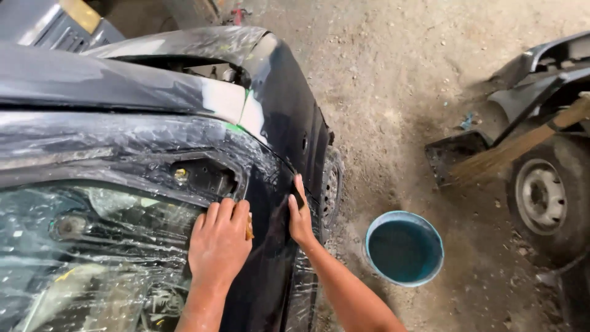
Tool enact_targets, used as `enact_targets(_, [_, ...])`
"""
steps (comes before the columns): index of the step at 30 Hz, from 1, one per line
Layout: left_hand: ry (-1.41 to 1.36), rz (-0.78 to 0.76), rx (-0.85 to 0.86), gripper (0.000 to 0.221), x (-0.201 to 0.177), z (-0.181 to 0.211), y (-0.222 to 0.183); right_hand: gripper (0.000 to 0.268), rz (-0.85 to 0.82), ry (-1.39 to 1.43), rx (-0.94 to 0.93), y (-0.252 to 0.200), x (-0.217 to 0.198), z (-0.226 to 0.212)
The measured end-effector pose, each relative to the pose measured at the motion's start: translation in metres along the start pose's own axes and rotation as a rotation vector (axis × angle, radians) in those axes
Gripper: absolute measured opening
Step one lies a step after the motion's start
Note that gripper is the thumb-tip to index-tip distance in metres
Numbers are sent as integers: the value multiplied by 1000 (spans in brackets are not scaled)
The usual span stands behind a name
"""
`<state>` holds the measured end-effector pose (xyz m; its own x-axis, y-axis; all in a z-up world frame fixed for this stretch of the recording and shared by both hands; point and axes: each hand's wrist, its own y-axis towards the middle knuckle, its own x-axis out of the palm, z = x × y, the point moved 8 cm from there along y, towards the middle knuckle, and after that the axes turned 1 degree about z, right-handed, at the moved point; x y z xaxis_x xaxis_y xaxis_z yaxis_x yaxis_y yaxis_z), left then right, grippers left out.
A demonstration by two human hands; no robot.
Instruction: The person scrubs the exterior of a black car using a sponge and soapy water. They clean the front fender, the area around the windshield, and the door frame, repeatedly dipping the sponge into a bucket of water to maintain a wet surface.
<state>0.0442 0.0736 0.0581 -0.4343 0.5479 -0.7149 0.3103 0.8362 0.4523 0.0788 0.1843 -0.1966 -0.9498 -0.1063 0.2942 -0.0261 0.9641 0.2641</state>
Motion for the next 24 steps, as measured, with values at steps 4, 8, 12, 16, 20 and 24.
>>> enact_targets(4, [2, -31, -4, 10, 5, 2, -7, 61, -35, 72, 32, 6, 9, -42])
enact_targets(8, [-3, -40, 6, 8, 6, 2, -6, 56, -87, -9, -161, -3, 1, -46])
enact_targets(12, [6, -34, -20, 11, 5, -1, -4, 65, -59, 45, 163, -3, -7, -19])
enact_targets(16, [2, -57, -47, 19, 28, 0, -19, 52, -101, -30, -127, 13, 15, -69])
enact_targets(20, [7, -26, -6, 13, 0, 2, -8, 64, -41, 1, 147, -19, -16, 24])
enact_targets(24, [3, -43, -11, 11, 3, 3, -6, 60, -36, 42, 77, -11, -2, -25])
